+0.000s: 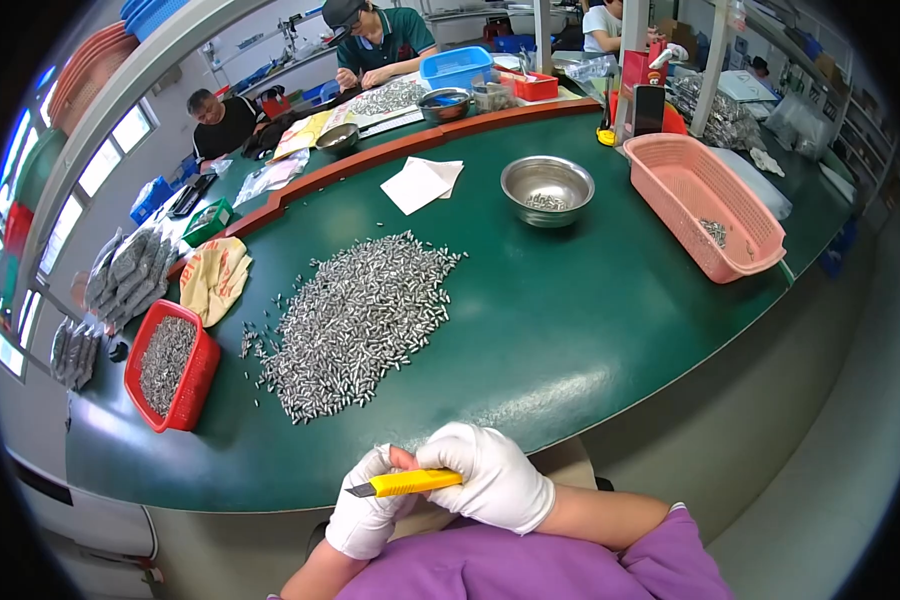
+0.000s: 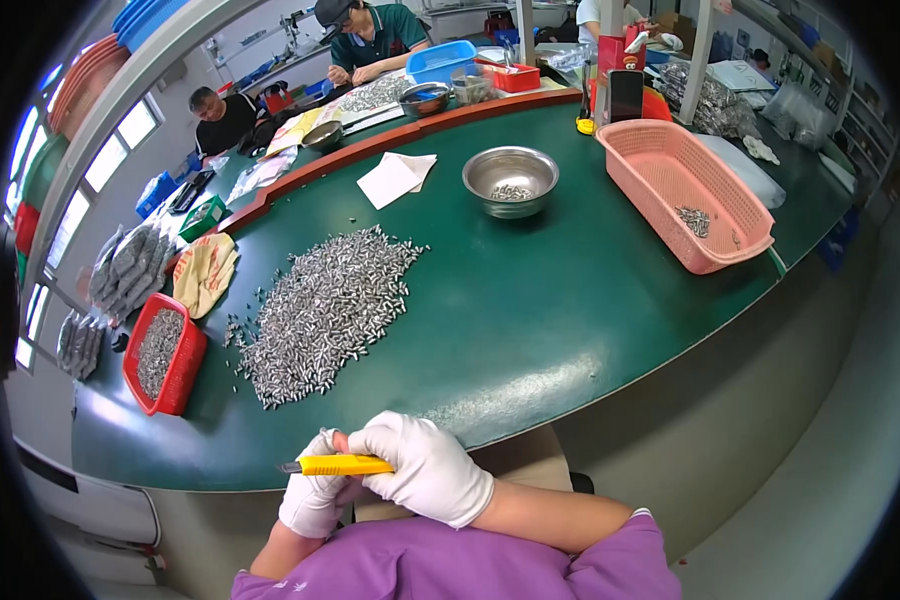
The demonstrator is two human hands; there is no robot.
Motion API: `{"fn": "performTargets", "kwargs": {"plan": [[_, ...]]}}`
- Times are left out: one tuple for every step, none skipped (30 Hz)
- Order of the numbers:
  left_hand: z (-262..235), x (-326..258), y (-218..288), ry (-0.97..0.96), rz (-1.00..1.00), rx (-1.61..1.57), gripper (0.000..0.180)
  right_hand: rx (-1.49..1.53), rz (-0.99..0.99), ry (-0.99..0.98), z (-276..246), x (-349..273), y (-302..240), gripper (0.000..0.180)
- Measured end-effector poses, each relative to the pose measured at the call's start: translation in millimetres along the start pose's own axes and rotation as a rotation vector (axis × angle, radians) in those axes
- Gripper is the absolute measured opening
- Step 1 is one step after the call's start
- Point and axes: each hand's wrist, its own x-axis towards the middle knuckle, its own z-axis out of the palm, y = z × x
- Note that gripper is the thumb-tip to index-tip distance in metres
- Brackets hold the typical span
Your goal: Inspecting and sorting a large quantity of small metal hardware components at a workbench using a utility knife for manipulation.
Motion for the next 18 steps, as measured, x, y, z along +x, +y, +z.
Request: {"fn": "performTargets", "kwargs": {"plan": [[0.3,0.1,0.2,0.001,0.002,0.0,0.029,0.0,-0.002,-0.001,0.5,-1.0,0.7,0.026],[0.5,-0.1,0.2,-0.028,-0.017,-0.063,0.029,0.006,-0.006,0.02,1.4,-2.4,2.0,0.026],[0.4,1.2,-0.2,-0.057,-0.037,-0.127,0.029,0.012,-0.009,0.041,1.3,-2.3,4.1,0.026],[-0.5,4.3,-1.3,-0.058,-0.037,-0.128,0.029,0.011,-0.008,0.04,0.5,-0.7,6.4,0.026],[-1.9,8.5,-3.1,-0.088,-0.029,-0.182,0.027,0.02,-0.011,0.042,-0.4,1.2,9.1,0.026],[-2.3,6.7,-2.8,-0.118,-0.014,-0.232,0.025,0.028,-0.022,0.044,-0.4,1.4,6.1,0.026],[-2.4,5.7,-1.1,-0.118,-0.007,-0.231,0.025,0.026,-0.029,0.043,-0.8,3.0,2.6,0.026],[-2.3,6.1,2.6,-0.134,-0.02,-0.272,0.024,0.019,-0.059,0.061,-1.6,6.4,-1.5,0.026],[-2.6,12.0,5.1,-0.149,-0.041,-0.318,0.022,0.011,-0.079,0.077,-3.0,11.5,-0.6,0.026],[2.1,16.7,16.0,-0.162,-0.06,-0.343,0.02,-0.024,-0.109,0.104,-4.4,18.0,-0.8,0.026],[0.0,24.4,20.4,-0.179,-0.077,-0.38,0.019,-0.095,-0.191,0.12,-5.0,26.6,5.6,0.026],[-2.4,29.9,23.4,-0.194,-0.098,-0.419,0.018,-0.166,-0.267,0.136,-6.1,34.9,10.0,0.025],[-2.7,33.4,30.1,-0.182,-0.127,-0.468,0.018,-0.24,-0.289,0.157,-8.8,43.3,6.0,0.024],[-7.5,40.1,34.9,-0.153,-0.171,-0.445,0.019,-0.238,-0.269,0.141,-10.6,52.8,7.0,0.024],[-12.3,47.2,38.6,-0.156,-0.175,-0.431,0.021,-0.237,-0.249,0.126,-12.2,62.2,8.0,0.023],[-19.0,54.4,42.1,-0.253,-0.115,-0.42,0.022,-0.242,-0.245,0.132,-12.6,71.1,7.9,0.023],[-19.7,58.9,46.5,-0.179,-0.123,-0.419,0.025,-0.26,-0.2,0.128,-13.4,78.8,8.0,0.021],[-25.4,65.1,48.5,-0.259,-0.09,-0.47,0.025,-0.219,-0.181,0.131,-13.9,86.6,7.5,0.021]]}}
